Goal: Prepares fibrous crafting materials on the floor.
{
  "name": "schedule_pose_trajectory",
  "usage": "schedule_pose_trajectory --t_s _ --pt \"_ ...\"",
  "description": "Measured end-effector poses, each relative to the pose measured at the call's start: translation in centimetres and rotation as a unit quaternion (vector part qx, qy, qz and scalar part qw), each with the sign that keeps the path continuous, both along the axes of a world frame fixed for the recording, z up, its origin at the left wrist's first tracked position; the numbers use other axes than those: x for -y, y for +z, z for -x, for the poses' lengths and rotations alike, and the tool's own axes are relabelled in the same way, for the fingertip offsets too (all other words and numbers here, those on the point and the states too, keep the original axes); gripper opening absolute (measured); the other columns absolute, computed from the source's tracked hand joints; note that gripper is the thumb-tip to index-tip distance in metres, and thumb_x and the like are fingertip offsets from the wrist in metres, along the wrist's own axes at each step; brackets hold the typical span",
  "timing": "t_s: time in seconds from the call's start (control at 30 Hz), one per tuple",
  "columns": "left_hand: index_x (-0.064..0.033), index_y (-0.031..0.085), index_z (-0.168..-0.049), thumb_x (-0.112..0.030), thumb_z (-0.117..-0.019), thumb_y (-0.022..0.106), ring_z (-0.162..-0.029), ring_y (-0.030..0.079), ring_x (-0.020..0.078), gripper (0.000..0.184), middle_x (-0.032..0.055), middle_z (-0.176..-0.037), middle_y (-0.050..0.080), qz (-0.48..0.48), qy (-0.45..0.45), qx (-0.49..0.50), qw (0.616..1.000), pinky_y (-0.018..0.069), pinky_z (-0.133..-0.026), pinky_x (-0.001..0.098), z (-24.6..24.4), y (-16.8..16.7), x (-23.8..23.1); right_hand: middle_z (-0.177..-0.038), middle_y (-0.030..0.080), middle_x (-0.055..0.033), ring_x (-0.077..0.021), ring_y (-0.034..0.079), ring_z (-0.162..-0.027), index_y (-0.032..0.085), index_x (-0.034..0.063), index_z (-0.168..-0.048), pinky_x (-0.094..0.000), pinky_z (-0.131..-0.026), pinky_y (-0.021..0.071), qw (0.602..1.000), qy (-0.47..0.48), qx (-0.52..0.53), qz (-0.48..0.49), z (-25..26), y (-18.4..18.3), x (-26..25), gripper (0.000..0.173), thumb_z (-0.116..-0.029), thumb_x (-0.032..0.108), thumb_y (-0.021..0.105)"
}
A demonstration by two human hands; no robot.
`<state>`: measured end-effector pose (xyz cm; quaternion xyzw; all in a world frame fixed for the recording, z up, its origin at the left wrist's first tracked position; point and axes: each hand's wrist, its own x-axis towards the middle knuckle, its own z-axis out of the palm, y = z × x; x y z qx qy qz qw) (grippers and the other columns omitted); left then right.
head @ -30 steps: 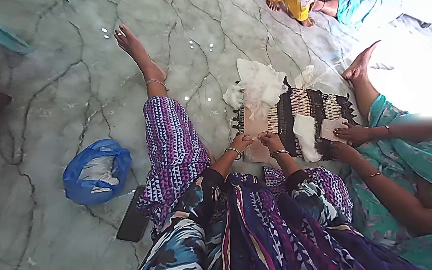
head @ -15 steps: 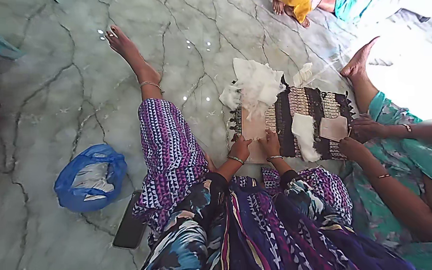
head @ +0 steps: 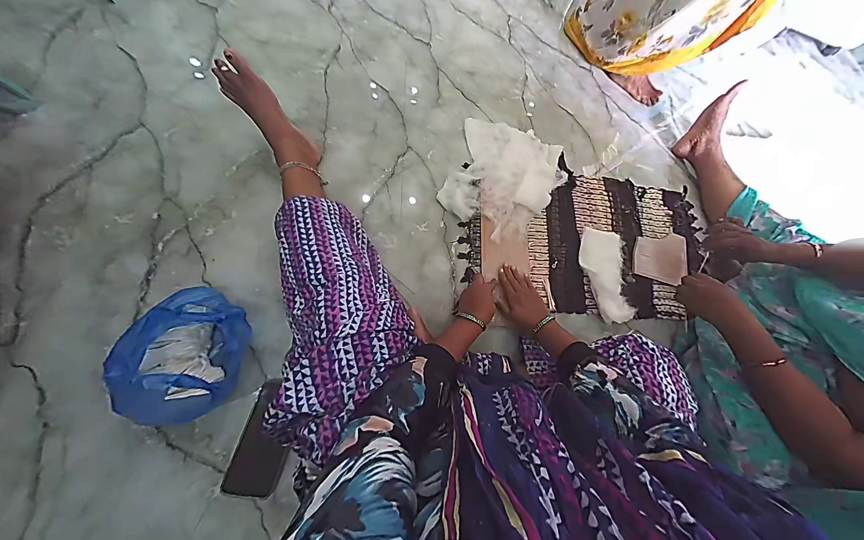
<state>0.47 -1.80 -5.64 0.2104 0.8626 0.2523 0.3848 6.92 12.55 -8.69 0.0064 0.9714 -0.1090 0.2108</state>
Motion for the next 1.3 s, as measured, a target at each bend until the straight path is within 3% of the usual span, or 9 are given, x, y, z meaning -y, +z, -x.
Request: schedule_pose_trajectory --t_s 0.2,0.37,0.57,0.7,0.93,1.0,1.1,1.2,1.3 --pt "-0.0004 0.063 -0.136 0.000 -0.1005 0.052 -0.133 0.056 0.0414 0.037 0.0277 -0.142 0.056 -0.038 -0.049 0.029 0.998 0.0441 -0.112 0.0560 0.5 -0.1 1.3 -0.170 0.015 -0.0241 -0.0370 0.016 -0.159 0.018 -0.0056 -0.161 -0.0578 -0.127 0.0108 0.994 -0.037 0.106 -0.017 -3.8 3.3 1.6 0.087 -0.1044 0.056 0.043" --pt "0.0018 0.065 -0.132 0.000 -0.1005 0.051 -0.132 0.057 0.0401 0.034 0.0261 -0.138 0.060 -0.034 -0.048 0.014 0.998 0.0443 -0.112 0.0555 0.4 -0.2 1.7 -0.158 0.046 -0.0205 -0.0364 0.035 -0.152 0.049 -0.0023 -0.149 -0.0618 -0.126 0.0089 0.997 -0.055 0.055 -0.013 -3.8 5.7 1.7 0.055 -0.1086 0.034 0.041" --pt "0.0026 0.066 -0.129 -0.005 -0.1039 0.050 -0.131 0.058 0.0374 0.031 0.0243 -0.137 0.061 -0.049 -0.021 -0.034 0.998 0.0453 -0.112 0.0524 0.6 -0.7 1.9 -0.171 0.016 -0.0224 -0.0352 0.015 -0.160 0.020 -0.0038 -0.162 -0.0561 -0.128 0.0114 0.998 -0.065 0.023 0.003 -0.4 2.2 1.8 0.080 -0.1073 0.051 0.041" --pt "0.0043 0.067 -0.125 -0.008 -0.1016 0.056 -0.131 0.057 0.0398 0.029 0.0261 -0.137 0.060 -0.029 -0.046 -0.028 0.998 0.0444 -0.112 0.0551 0.7 -0.7 2.2 -0.171 0.013 -0.0232 -0.0363 0.015 -0.159 0.015 -0.0016 -0.163 -0.0556 -0.128 0.0135 0.997 -0.070 0.024 -0.003 -1.6 -0.5 1.9 0.097 -0.0994 0.066 0.042" --pt "0.0060 0.065 -0.125 -0.008 -0.0995 0.061 -0.131 0.057 0.0435 0.030 0.0278 -0.132 0.064 0.037 -0.154 0.031 0.987 0.0423 -0.111 0.0614 1.1 -0.4 1.9 -0.171 0.010 -0.0249 -0.0403 0.011 -0.159 0.016 -0.0049 -0.162 -0.0564 -0.127 0.0100 0.988 -0.049 0.142 0.030 -6.4 4.3 2.8 0.095 -0.1018 0.062 0.048" --pt "0.0065 0.065 -0.126 -0.008 -0.0996 0.060 -0.132 0.056 0.0436 0.030 0.0279 -0.135 0.062 0.040 -0.162 0.029 0.986 0.0419 -0.111 0.0616 0.8 0.0 2.1 -0.169 0.021 -0.0240 -0.0388 0.020 -0.158 0.028 -0.0036 -0.160 -0.0609 -0.126 0.0073 0.983 -0.033 0.178 0.022 -6.1 6.2 2.8 0.082 -0.1055 0.056 0.045" --pt "0.0057 0.067 -0.124 -0.007 -0.1015 0.055 -0.132 0.057 0.0420 0.028 0.0264 -0.134 0.064 0.017 -0.088 0.007 0.996 0.0428 -0.111 0.0605 0.8 0.5 2.5 -0.156 0.046 -0.0254 -0.0375 0.040 -0.149 0.043 -0.0040 -0.152 -0.0603 -0.127 0.0120 0.994 -0.077 0.079 0.023 -4.5 6.6 2.0 0.061 -0.1098 0.039 0.039" --pt "0.0053 0.067 -0.122 -0.006 -0.1021 0.056 -0.130 0.059 0.0400 0.026 0.0252 -0.133 0.064 -0.005 -0.018 -0.011 1.000 0.0448 -0.110 0.0580 1.4 0.8 2.7 -0.167 0.025 -0.0245 -0.0358 0.023 -0.158 0.024 -0.0063 -0.160 -0.0562 -0.127 0.0126 0.997 -0.078 0.026 0.014 -2.6 4.5 1.8 0.074 -0.1085 0.044 0.040" --pt "0.0046 0.066 -0.123 -0.007 -0.1016 0.055 -0.130 0.059 0.0397 0.027 0.0243 -0.134 0.064 0.005 -0.013 -0.014 1.000 0.0458 -0.109 0.0585 1.5 0.3 2.7 -0.169 0.016 -0.0284 -0.0397 0.017 -0.158 0.019 -0.0097 -0.159 -0.0557 -0.127 0.0145 0.998 -0.055 0.018 0.009 -2.7 1.6 2.9 0.087 -0.1040 0.052 0.045"
